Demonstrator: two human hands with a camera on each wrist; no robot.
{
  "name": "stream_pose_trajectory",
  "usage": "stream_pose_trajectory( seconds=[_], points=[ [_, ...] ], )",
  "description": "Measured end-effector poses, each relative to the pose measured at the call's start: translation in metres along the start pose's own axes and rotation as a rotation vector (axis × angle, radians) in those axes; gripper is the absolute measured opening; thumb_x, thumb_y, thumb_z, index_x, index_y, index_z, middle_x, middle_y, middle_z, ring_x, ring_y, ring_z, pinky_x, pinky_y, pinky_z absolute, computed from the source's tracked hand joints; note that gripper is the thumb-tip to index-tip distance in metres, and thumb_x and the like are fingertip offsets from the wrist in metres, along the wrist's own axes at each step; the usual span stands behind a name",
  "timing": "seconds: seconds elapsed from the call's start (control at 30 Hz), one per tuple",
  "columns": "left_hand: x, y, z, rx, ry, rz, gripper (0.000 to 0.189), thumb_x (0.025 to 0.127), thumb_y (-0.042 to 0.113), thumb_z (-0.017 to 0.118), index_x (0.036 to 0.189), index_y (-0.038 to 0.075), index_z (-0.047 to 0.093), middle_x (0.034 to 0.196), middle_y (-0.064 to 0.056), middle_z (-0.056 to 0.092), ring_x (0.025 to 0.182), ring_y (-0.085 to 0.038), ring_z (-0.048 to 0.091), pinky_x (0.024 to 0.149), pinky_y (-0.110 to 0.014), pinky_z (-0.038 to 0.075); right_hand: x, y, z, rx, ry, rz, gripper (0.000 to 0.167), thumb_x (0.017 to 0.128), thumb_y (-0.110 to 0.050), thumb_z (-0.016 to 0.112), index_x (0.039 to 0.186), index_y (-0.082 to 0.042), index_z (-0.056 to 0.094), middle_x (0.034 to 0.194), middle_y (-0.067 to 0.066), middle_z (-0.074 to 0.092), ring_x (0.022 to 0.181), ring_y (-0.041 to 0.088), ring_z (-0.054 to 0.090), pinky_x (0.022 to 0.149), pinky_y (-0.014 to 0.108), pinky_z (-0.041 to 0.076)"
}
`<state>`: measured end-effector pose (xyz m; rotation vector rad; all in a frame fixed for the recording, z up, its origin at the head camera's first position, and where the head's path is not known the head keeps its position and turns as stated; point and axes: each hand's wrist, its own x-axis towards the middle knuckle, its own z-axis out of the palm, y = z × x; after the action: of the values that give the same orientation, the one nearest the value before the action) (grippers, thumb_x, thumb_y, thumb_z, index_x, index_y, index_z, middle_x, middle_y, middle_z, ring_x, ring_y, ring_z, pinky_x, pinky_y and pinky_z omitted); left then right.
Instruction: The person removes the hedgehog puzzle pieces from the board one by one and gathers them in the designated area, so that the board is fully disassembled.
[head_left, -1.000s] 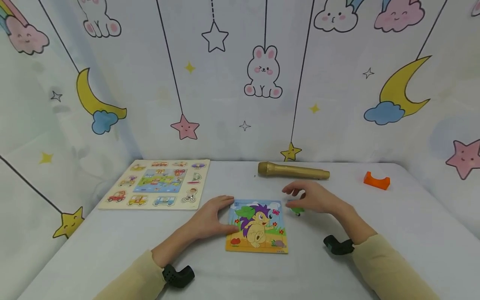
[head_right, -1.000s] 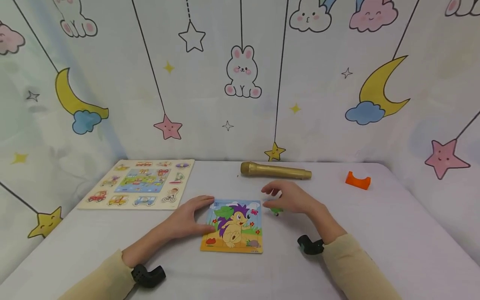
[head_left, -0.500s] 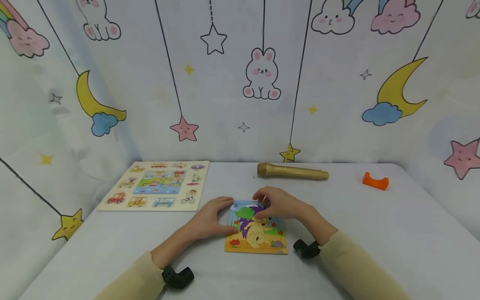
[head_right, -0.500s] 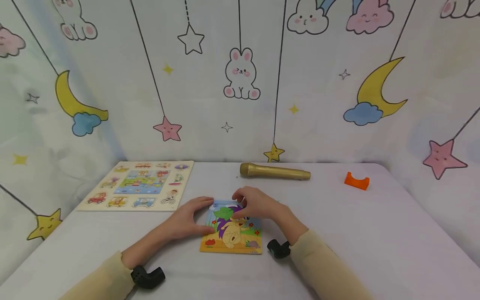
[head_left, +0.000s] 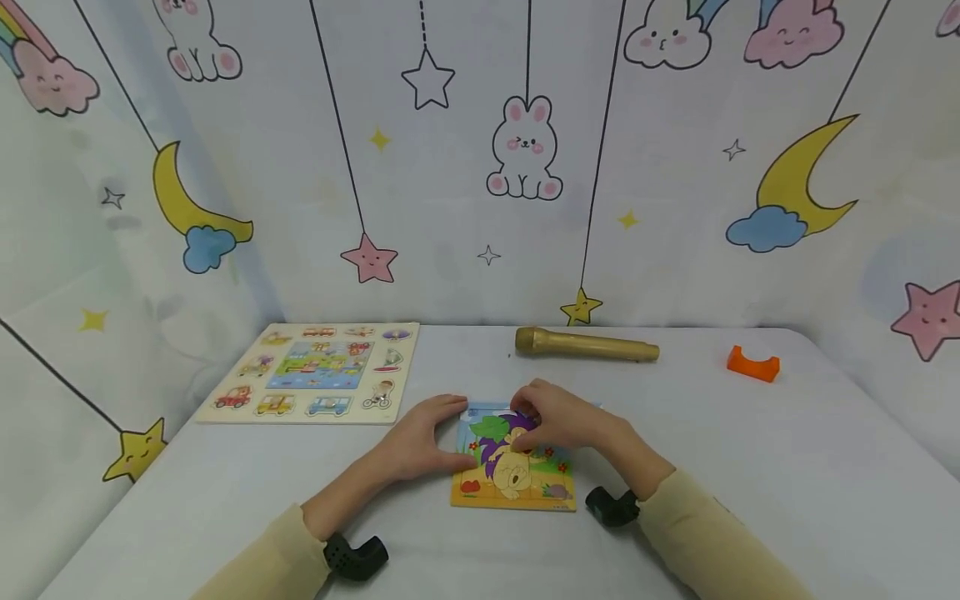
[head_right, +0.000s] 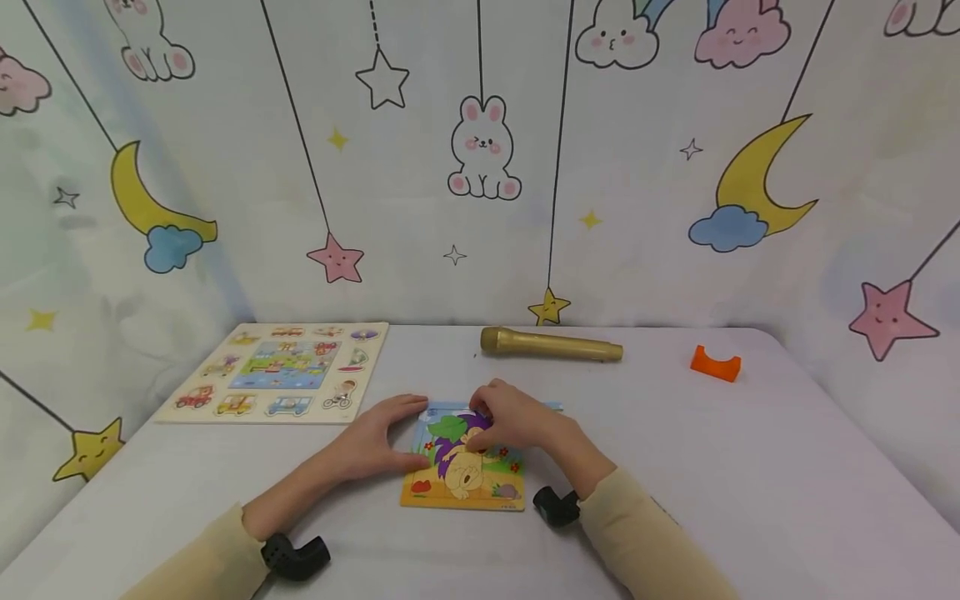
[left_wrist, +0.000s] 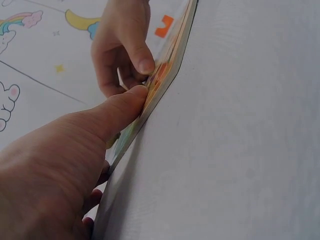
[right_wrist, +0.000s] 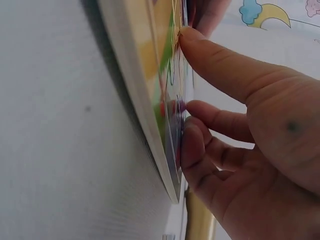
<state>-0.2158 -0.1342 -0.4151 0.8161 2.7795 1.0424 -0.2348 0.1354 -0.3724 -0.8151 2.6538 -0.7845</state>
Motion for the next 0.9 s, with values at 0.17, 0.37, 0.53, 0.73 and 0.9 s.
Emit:
stream_pose_trajectory(
  seconds=[0.17, 0.37, 0.53, 0.73, 0.9],
  points=[
    [-0.0018, -0.0013, 0.0006, 0.0, 0.004, -0.008, 0.088, 0.077, 0.052, 0.083, 0.147, 0.007, 0.053, 0.152, -0.006, 0.047, 0.144, -0.031, 0.035, 0.117, -0.051, 0.029, 0.0006, -0.002, 0.0031, -0.022, 0.004, -0.001, 0.046, 0.088, -0.027, 0.082, 0.121, -0.002, 0.061, 0.109, 0.003, 0.052, 0.098, 0.018, 0.051, 0.093, 0.038, 0.05],
    [-0.0001, -0.0002, 0.0001, 0.005, -0.001, -0.007, 0.088, 0.077, 0.053, 0.083, 0.147, 0.008, 0.053, 0.152, -0.006, 0.047, 0.144, -0.031, 0.035, 0.117, -0.051, 0.029, 0.0013, -0.0023, 0.004, -0.018, 0.039, 0.027, 0.048, 0.086, -0.027, 0.084, 0.12, -0.005, 0.058, 0.117, 0.004, 0.05, 0.108, 0.022, 0.048, 0.098, 0.041, 0.048],
    [0.0002, 0.0016, -0.0012, 0.012, -0.008, -0.019, 0.088, 0.077, 0.053, 0.083, 0.147, 0.009, 0.053, 0.152, -0.004, 0.047, 0.145, -0.029, 0.035, 0.117, -0.05, 0.03, 0.0029, -0.0015, 0.0038, 0.036, 0.057, 0.008, 0.048, 0.085, -0.022, 0.085, 0.12, -0.006, 0.057, 0.112, 0.003, 0.052, 0.102, 0.02, 0.05, 0.094, 0.038, 0.049],
    [-0.0008, 0.003, -0.0015, 0.013, -0.008, -0.028, 0.087, 0.077, 0.053, 0.083, 0.147, 0.01, 0.053, 0.153, -0.003, 0.047, 0.145, -0.028, 0.034, 0.117, -0.051, 0.029, 0.004, -0.0006, 0.0042, 0.055, 0.077, 0.002, 0.042, 0.085, -0.02, 0.084, 0.117, -0.011, 0.058, 0.107, 0.001, 0.052, 0.098, 0.018, 0.05, 0.088, 0.034, 0.05],
    [-0.0005, 0.0029, -0.001, 0.011, -0.006, -0.024, 0.087, 0.077, 0.053, 0.083, 0.147, 0.01, 0.053, 0.152, -0.003, 0.047, 0.145, -0.028, 0.035, 0.116, -0.051, 0.03, 0.0044, 0.0003, 0.0046, 0.067, 0.082, -0.029, 0.035, 0.088, -0.013, 0.08, 0.115, -0.011, 0.057, 0.103, -0.001, 0.057, 0.094, 0.017, 0.054, 0.087, 0.032, 0.052]
  ],
)
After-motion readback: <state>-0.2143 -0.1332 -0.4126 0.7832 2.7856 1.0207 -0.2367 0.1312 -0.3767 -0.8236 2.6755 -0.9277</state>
